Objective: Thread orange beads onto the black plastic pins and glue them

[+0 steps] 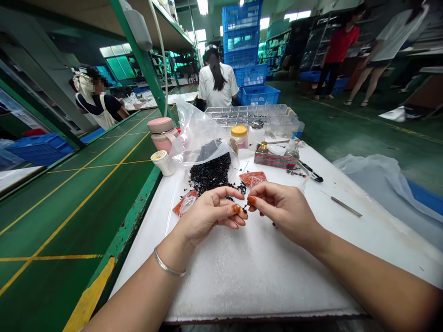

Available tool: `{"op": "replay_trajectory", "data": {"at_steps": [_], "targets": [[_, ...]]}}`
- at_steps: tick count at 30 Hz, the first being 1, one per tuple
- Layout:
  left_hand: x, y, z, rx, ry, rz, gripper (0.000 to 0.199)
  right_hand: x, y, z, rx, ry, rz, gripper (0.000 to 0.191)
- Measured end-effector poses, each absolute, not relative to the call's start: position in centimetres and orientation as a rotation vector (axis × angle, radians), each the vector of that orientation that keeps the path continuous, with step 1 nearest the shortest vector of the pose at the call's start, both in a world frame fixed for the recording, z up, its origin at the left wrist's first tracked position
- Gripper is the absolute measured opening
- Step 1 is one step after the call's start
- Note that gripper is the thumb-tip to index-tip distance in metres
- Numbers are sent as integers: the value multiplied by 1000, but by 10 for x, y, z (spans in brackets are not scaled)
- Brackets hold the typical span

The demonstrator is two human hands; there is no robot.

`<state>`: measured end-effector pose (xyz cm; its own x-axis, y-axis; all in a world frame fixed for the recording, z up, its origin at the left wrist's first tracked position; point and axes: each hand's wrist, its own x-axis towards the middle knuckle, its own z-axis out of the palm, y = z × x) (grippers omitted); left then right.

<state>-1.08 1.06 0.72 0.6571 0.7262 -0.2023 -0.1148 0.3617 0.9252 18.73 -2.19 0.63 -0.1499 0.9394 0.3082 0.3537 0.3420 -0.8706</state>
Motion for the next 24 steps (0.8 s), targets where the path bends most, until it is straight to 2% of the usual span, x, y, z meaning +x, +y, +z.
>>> {"op": "replay_trajectory", "data": {"at_steps": [10,24], "targets": [[-6,9,6,1234,746,698,19,185,-24,10,-1243,-1616,807,5],[-7,11,9,1088,817,786,18,188,-21,10,-1096,-1417,1244,15]]}}
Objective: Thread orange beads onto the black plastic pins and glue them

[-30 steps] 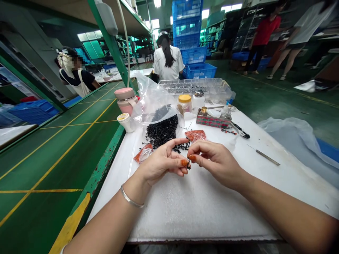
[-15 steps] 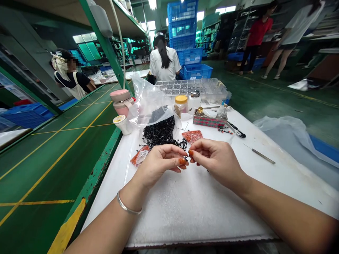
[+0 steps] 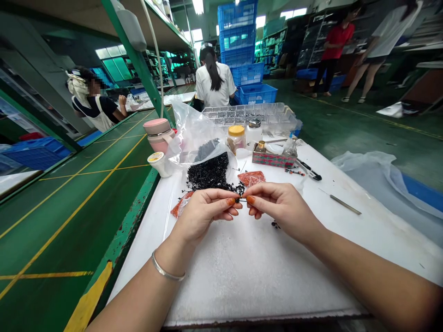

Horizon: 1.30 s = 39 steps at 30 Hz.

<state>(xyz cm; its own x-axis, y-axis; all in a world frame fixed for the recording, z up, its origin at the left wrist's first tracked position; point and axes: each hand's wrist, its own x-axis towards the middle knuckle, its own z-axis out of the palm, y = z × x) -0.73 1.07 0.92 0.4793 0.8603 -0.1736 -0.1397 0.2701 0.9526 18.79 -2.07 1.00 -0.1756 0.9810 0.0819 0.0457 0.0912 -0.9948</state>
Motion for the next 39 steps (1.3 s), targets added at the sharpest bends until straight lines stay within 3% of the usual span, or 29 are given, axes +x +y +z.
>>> {"op": "replay_trajectory", "data": {"at_steps": [11,31,34,39], "targets": [[-8,11,6,1140,741,865,15,192,-12,4,-1059,-1191,1518,26],[-9,7,11,1161,801,941,15,183,-18,6,-964,-1319,1468,31],[-11,8,12,1119,801,943,16,189,-21,10,-972,-1374,1267,26],[-15,11,17,1035,810,1023,20,220,-34,36,-922,-1226,609,12]]}}
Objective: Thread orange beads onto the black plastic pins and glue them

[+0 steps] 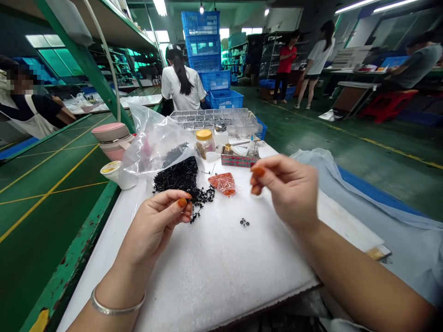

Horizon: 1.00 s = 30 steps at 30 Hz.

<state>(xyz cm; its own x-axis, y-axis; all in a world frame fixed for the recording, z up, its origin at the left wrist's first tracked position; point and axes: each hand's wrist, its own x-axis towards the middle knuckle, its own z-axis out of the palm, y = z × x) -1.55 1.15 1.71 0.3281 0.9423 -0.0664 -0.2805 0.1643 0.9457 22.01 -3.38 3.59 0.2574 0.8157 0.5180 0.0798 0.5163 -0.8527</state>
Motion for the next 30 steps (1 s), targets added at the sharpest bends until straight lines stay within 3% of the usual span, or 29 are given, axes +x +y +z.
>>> {"op": "replay_trajectory", "data": {"at_steps": [2,6,10,19,30], "targets": [[-17,12,18,1034,806,1043,20,236,-36,46,-1046,-1302,547,14],[-18,10,19,1058,820,1025,19,255,-33,49,-1410,-1998,807,10],[-16,7,19,1081,841,946,17,249,-32,38,-1606,-2401,639,21],[-13,8,19,1018,764,852,17,230,-34,26,-1944,-2533,438,18],[-13,8,14,1090,787,878,16,236,-29,14,-1979,-2480,369,21]]}}
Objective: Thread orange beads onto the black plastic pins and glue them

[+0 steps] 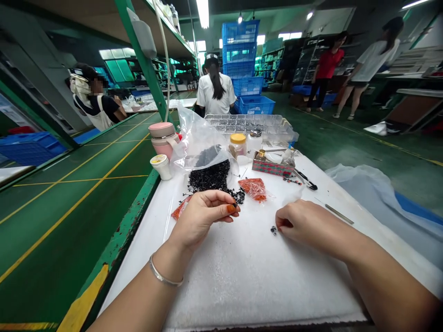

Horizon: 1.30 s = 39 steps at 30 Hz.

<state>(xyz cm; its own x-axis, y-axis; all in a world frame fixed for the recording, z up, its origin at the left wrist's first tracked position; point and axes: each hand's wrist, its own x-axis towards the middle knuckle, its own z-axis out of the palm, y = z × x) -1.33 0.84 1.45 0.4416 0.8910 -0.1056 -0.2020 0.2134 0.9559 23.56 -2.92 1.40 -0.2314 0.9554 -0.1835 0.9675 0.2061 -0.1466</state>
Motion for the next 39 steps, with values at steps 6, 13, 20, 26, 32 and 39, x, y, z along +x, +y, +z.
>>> {"op": "replay_trajectory", "data": {"at_steps": [6,13,20,26,32,39], "targets": [[-13,7,13,1250,745,991,13,238,-28,27,1995,2570,-668,16],[-11,3,15,1242,740,926,11,213,-36,29,2229,2857,-1612,19],[-8,3,13,1233,764,926,10,195,-37,23,2231,2842,-1934,20],[-7,3,14,1169,741,905,9,191,-37,17,2187,2845,-1954,19],[-8,6,10,1190,768,890,13,191,-34,15,2167,2836,-2033,17],[-9,6,6,1197,786,863,20,194,-29,12,2080,2695,-2314,18]]}}
